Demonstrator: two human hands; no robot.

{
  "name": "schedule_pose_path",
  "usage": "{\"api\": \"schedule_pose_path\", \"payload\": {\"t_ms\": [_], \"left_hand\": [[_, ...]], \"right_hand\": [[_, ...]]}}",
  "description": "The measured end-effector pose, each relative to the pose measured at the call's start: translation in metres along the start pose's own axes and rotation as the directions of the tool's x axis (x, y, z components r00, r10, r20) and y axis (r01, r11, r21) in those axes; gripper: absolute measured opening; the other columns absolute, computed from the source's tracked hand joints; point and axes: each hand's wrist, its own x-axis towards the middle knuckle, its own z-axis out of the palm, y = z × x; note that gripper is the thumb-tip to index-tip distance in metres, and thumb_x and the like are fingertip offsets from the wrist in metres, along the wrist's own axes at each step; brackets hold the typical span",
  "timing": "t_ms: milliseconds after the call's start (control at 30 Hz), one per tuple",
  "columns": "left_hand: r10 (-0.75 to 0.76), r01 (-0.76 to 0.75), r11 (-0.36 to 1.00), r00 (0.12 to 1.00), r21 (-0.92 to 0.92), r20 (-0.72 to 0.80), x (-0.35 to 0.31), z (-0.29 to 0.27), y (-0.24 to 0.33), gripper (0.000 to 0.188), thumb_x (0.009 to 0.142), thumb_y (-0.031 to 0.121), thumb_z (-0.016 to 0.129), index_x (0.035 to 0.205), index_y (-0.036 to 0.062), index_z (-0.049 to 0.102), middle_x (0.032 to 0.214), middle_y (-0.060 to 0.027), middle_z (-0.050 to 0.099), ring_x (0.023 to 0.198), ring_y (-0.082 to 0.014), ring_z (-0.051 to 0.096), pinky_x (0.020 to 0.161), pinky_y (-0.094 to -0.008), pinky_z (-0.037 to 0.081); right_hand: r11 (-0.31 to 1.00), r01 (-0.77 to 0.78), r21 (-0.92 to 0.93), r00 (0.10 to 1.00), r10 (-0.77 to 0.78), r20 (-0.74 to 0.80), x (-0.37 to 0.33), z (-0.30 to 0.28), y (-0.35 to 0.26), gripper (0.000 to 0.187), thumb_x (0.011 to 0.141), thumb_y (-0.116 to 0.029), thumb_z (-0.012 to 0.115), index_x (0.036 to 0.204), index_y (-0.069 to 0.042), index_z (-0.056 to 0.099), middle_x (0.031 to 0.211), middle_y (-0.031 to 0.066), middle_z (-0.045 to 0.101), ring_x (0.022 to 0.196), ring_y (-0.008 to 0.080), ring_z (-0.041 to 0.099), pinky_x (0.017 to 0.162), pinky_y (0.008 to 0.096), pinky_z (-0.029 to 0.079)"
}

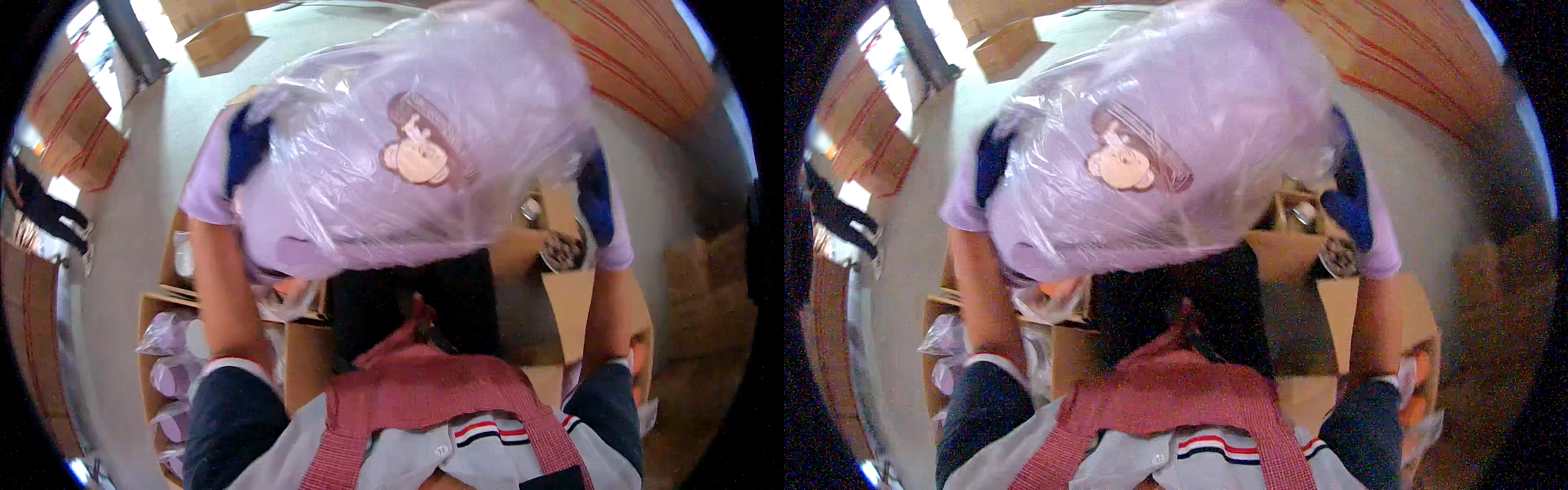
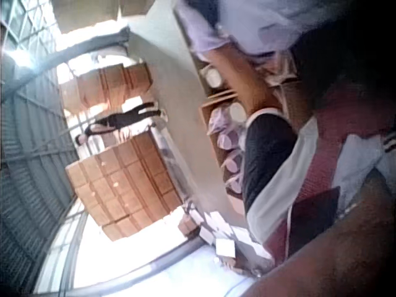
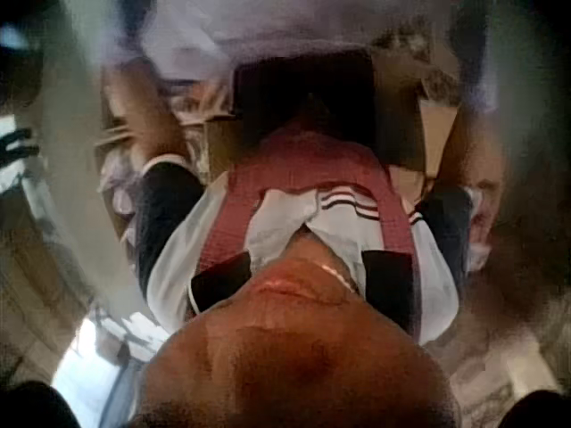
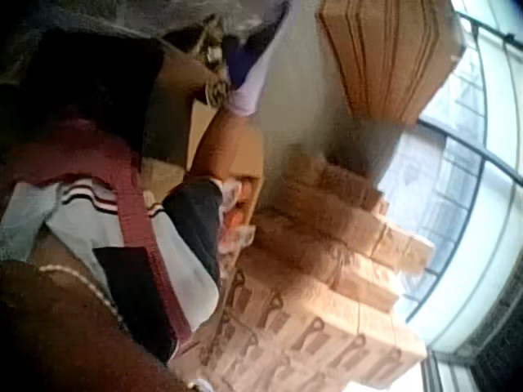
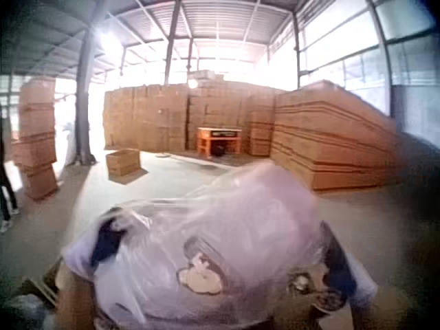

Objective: The person assembles large insulated containers by hand, inserting a metal lining into a plastic shell, fitting a lid, wrapping the unit in a plastic bag, and placing it into a cardboard box.

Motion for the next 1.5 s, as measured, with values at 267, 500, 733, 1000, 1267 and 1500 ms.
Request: {"api": "schedule_pose_path", "payload": {"t_ms": [267, 500, 733, 1000, 1267, 1500], "left_hand": [[-0.023, 0.089, 0.905, 0.987, -0.416, 0.162, -0.057, 0.193, -0.120, 0.045, 0.093, 0.023, 0.056, 0.129, -0.0023, 0.048, 0.121, -0.0130, 0.055, 0.112, -0.0196, 0.051, 0.096, -0.0306, 0.042], [0.459, -0.441, 0.862, 0.889, 0.250, -0.014, 0.066, 0.130, 0.094, 0.020, 0.091, 0.010, 0.045, 0.098, 0.0024, 0.063, 0.098, -0.0109, 0.065, 0.087, -0.0188, 0.059, 0.076, -0.0331, 0.048], [0.329, -0.301, 0.938, 0.929, 0.172, -0.169, -0.053, 0.132, 0.032, 0.024, 0.088, 0.011, 0.051, 0.109, 0.0018, 0.057, 0.102, -0.0122, 0.062, 0.088, -0.0228, 0.059, 0.075, -0.0364, 0.049], [-0.052, 0.004, 0.986, 0.956, 0.165, 0.289, -0.090, 0.114, -0.042, 0.035, 0.091, 0.019, 0.051, 0.121, 0.0018, 0.055, 0.110, -0.0113, 0.060, 0.101, -0.0270, 0.059, 0.087, -0.0398, 0.047], [0.053, -0.020, 0.991, 0.967, -0.131, 0.249, 0.007, 0.175, -0.061, 0.041, 0.099, 0.021, 0.034, 0.122, -0.0036, 0.057, 0.122, -0.0132, 0.061, 0.119, -0.0247, 0.053, 0.103, -0.0371, 0.039], [0.271, -0.268, 0.962, 0.909, -0.054, 0.317, 0.030, 0.186, -0.050, 0.044, 0.097, 0.023, 0.042, 0.132, -0.0036, 0.045, 0.132, -0.0144, 0.051, 0.117, -0.0251, 0.053, 0.103, -0.0386, 0.041]], "right_hand": [[0.763, 0.270, -0.587, 0.962, -0.236, 0.137, -0.036, 0.015, -0.085, 0.034, 0.085, -0.026, 0.062, 0.108, -0.001, 0.063, 0.107, 0.0226, 0.063, 0.105, 0.0377, 0.059, 0.094, 0.0426, 0.044], [0.969, 0.246, 0.009, 0.952, -0.240, -0.190, 0.040, 0.024, -0.082, 0.050, 0.100, -0.026, 0.023, 0.128, 0.004, 0.051, 0.127, 0.0127, 0.058, 0.117, 0.0230, 0.055, 0.107, 0.0337, 0.035], [0.999, 0.001, 0.044, 0.980, -0.009, 0.199, 0.014, 0.034, -0.042, 0.035, 0.096, -0.029, 0.052, 0.104, 0.002, 0.067, 0.092, 0.0012, 0.068, 0.081, 0.0120, 0.059, 0.076, 0.0281, 0.048], [0.998, 0.045, 0.047, 0.996, -0.041, -0.080, 0.047, 0.120, 0.074, 0.027, 0.088, -0.018, 0.047, 0.095, -0.004, 0.068, 0.086, 0.0153, 0.067, 0.076, 0.0278, 0.062, 0.073, 0.0362, 0.048], [0.753, -0.174, 0.634, 0.978, 0.055, 0.204, 0.056, 0.108, 0.077, 0.070, 0.102, -0.046, 0.022, 0.078, 0.003, 0.067, 0.079, 0.0097, 0.066, 0.074, 0.0177, 0.061, 0.074, 0.0301, 0.047], [0.785, -0.220, 0.579, 0.969, 0.109, 0.222, 0.078, 0.100, 0.110, 0.062, 0.099, -0.051, 0.032, 0.112, 0.002, 0.061, 0.111, 0.0124, 0.064, 0.105, 0.0199, 0.059, 0.097, 0.0351, 0.043]]}}
